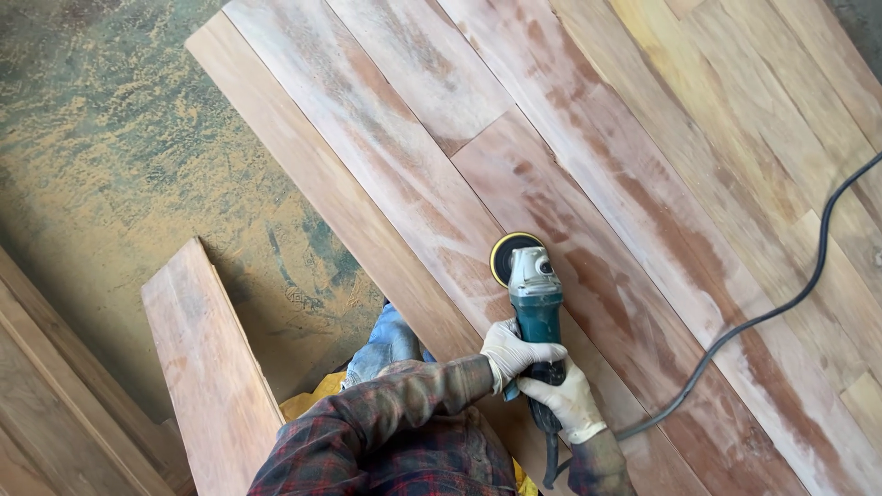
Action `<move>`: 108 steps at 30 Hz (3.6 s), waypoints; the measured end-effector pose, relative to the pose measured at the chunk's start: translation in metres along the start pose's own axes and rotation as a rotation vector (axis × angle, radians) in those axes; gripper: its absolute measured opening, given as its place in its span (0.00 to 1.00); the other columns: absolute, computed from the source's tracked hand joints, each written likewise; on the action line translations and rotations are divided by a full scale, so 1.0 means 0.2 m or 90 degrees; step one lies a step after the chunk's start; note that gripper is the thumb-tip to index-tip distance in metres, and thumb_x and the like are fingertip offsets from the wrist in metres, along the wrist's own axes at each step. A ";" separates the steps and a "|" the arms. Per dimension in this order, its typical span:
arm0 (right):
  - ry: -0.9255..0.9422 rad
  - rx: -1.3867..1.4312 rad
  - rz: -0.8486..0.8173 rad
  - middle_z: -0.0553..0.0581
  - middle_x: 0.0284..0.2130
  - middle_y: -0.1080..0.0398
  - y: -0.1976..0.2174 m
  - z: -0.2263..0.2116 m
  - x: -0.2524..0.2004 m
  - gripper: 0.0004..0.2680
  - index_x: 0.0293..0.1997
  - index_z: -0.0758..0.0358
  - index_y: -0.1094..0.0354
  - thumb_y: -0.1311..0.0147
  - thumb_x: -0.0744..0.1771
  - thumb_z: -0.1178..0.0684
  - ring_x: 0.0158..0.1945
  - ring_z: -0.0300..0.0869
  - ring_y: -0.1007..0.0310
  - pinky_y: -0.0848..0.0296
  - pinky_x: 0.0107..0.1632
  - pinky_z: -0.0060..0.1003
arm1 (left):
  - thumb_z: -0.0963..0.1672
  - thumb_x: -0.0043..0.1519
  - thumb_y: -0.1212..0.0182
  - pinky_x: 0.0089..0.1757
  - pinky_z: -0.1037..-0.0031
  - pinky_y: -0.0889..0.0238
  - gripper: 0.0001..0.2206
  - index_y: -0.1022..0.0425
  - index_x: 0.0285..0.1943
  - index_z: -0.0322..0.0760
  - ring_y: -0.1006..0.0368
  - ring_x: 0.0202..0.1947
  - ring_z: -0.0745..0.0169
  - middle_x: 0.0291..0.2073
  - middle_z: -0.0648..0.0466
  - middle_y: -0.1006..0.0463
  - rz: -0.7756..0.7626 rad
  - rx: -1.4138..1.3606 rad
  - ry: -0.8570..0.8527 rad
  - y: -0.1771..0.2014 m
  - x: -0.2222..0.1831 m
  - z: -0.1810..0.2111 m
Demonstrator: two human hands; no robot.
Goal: The person wipes a large wooden panel with a blue sponge, then uses an angle grinder with a sanding pad to sand the panel's surface, moving the tool across the boards. The panel rests on the floor of a dusty workshop while the person works around it.
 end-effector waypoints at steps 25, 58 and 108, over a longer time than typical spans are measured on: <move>0.138 0.128 0.055 0.54 0.38 0.25 -0.38 -0.81 0.56 0.20 0.52 0.69 0.32 0.31 0.58 0.54 0.38 0.39 0.23 0.22 0.42 0.35 | 0.47 0.45 0.22 0.35 0.70 0.24 0.22 0.21 0.46 0.32 0.21 0.29 0.65 0.33 0.51 0.17 -0.013 0.046 -0.115 0.38 0.56 0.80; 0.078 0.220 0.144 0.58 0.29 0.25 0.13 -0.48 0.45 0.16 0.47 0.69 0.31 0.32 0.59 0.55 0.25 0.43 0.25 0.26 0.26 0.40 | 0.52 0.41 0.22 0.25 0.65 0.27 0.22 0.18 0.41 0.38 0.23 0.23 0.61 0.29 0.51 0.17 -0.076 0.231 0.010 -0.14 0.57 0.63; 0.089 0.256 0.208 0.58 0.32 0.23 0.66 0.05 0.00 0.16 0.48 0.71 0.30 0.33 0.59 0.56 0.32 0.41 0.22 0.25 0.37 0.35 | 0.50 0.43 0.21 0.31 0.71 0.24 0.22 0.17 0.41 0.33 0.22 0.25 0.66 0.30 0.51 0.16 -0.145 0.264 -0.025 -0.83 0.48 0.11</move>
Point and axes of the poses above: each hand's wrist, its own x-axis towards the middle knuckle, its own y-axis out of the back of the hand, z = x × y, the point moved 7 cm from there along x, towards the middle knuckle
